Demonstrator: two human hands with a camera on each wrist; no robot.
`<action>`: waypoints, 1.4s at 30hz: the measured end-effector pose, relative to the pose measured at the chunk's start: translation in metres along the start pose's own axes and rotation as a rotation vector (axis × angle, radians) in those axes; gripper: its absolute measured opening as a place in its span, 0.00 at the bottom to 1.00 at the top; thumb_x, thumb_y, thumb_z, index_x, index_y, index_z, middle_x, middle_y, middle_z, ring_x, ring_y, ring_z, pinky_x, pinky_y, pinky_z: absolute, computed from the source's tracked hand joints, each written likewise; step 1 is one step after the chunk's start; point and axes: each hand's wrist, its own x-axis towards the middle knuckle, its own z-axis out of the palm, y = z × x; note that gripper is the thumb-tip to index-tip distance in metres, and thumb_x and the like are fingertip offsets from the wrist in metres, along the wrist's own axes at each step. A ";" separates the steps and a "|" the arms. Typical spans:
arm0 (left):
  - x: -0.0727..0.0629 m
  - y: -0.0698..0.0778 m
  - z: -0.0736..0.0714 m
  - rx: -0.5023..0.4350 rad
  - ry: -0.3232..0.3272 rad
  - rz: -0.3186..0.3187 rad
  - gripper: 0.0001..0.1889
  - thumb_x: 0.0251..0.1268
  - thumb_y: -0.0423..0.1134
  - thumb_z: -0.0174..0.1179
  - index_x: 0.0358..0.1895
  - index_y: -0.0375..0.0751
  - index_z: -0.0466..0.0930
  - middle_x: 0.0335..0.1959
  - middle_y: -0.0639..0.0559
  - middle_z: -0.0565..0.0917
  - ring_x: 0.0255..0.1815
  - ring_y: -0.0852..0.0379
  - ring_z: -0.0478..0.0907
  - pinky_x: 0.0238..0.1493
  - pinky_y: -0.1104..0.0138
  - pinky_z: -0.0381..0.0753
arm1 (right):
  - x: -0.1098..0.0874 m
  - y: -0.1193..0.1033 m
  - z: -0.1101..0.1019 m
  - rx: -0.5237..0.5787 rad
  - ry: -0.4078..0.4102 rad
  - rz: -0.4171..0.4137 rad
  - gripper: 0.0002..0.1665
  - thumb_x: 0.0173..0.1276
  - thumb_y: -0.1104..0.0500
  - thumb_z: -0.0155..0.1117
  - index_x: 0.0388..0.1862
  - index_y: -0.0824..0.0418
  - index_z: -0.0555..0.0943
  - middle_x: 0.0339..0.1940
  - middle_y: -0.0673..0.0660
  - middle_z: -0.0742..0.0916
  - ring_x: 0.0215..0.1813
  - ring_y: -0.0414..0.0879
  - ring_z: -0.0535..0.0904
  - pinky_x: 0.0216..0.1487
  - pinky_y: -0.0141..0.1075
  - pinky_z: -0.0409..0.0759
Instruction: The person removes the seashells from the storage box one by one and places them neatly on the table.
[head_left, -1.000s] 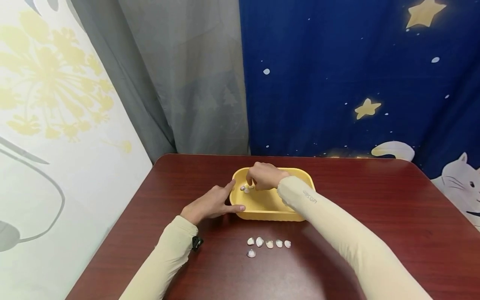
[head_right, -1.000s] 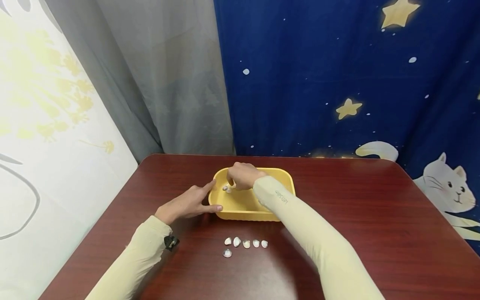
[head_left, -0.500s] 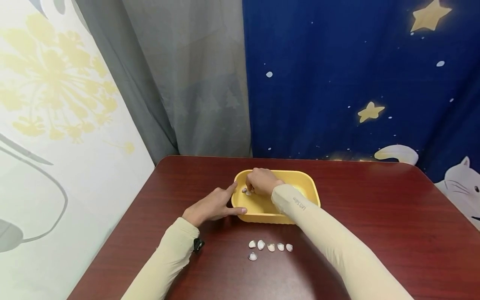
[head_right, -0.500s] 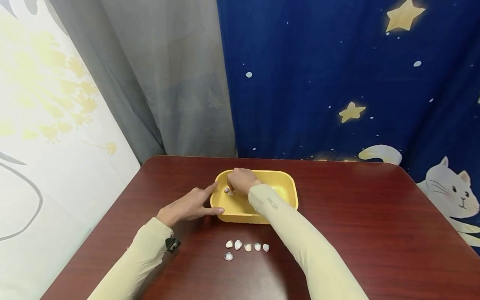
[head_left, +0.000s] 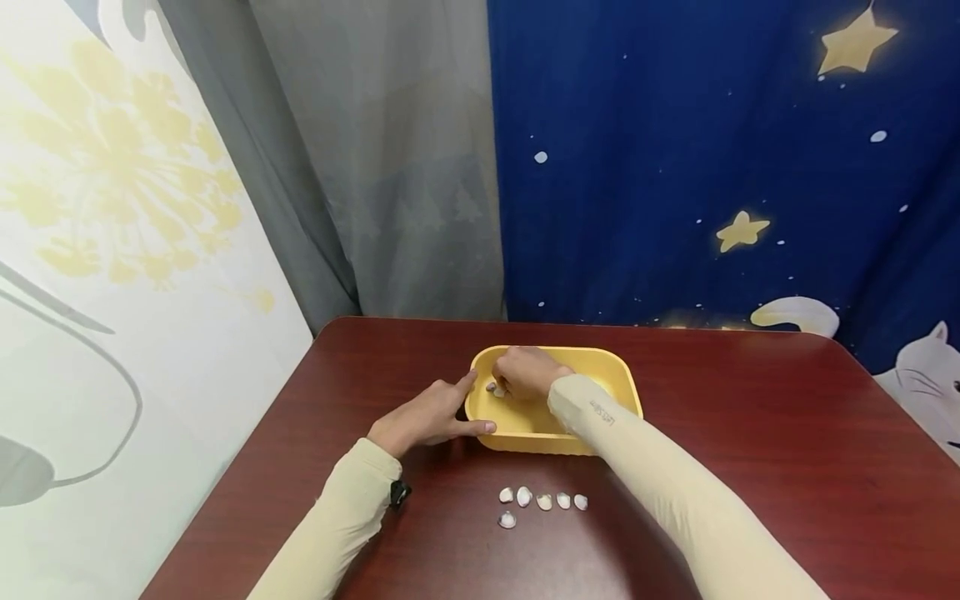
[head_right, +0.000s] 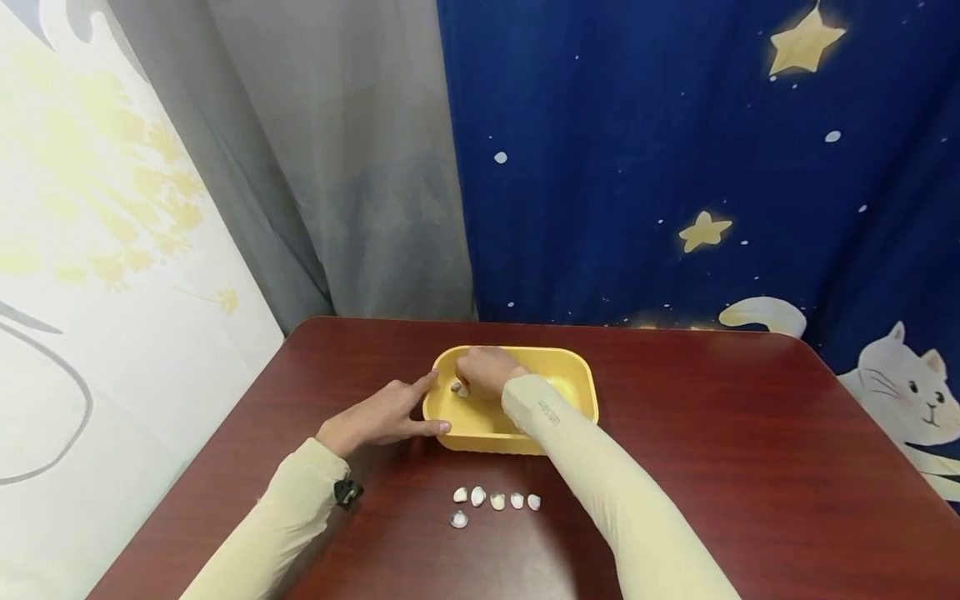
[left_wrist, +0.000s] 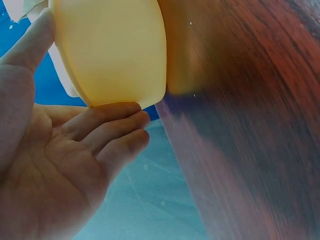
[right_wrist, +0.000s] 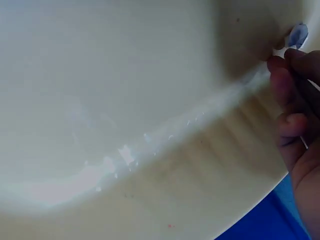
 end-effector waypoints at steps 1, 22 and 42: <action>0.000 0.000 0.000 0.001 -0.006 -0.001 0.52 0.62 0.65 0.64 0.80 0.36 0.52 0.24 0.53 0.75 0.30 0.60 0.75 0.40 0.67 0.75 | -0.001 0.001 0.000 0.003 -0.005 0.002 0.08 0.67 0.56 0.70 0.27 0.52 0.87 0.24 0.45 0.86 0.28 0.39 0.76 0.37 0.33 0.80; 0.000 0.002 0.002 0.017 0.007 0.000 0.53 0.62 0.64 0.64 0.80 0.34 0.52 0.33 0.47 0.81 0.37 0.58 0.76 0.45 0.65 0.77 | -0.004 0.001 -0.011 0.105 -0.127 0.031 0.09 0.56 0.66 0.73 0.21 0.53 0.86 0.22 0.46 0.85 0.26 0.40 0.74 0.29 0.29 0.73; 0.000 0.000 0.000 0.015 -0.003 -0.032 0.53 0.61 0.66 0.64 0.80 0.38 0.52 0.30 0.51 0.79 0.36 0.58 0.76 0.42 0.66 0.75 | -0.033 -0.009 -0.050 0.351 -0.157 -0.020 0.04 0.61 0.70 0.67 0.30 0.63 0.87 0.24 0.57 0.88 0.23 0.51 0.87 0.28 0.28 0.79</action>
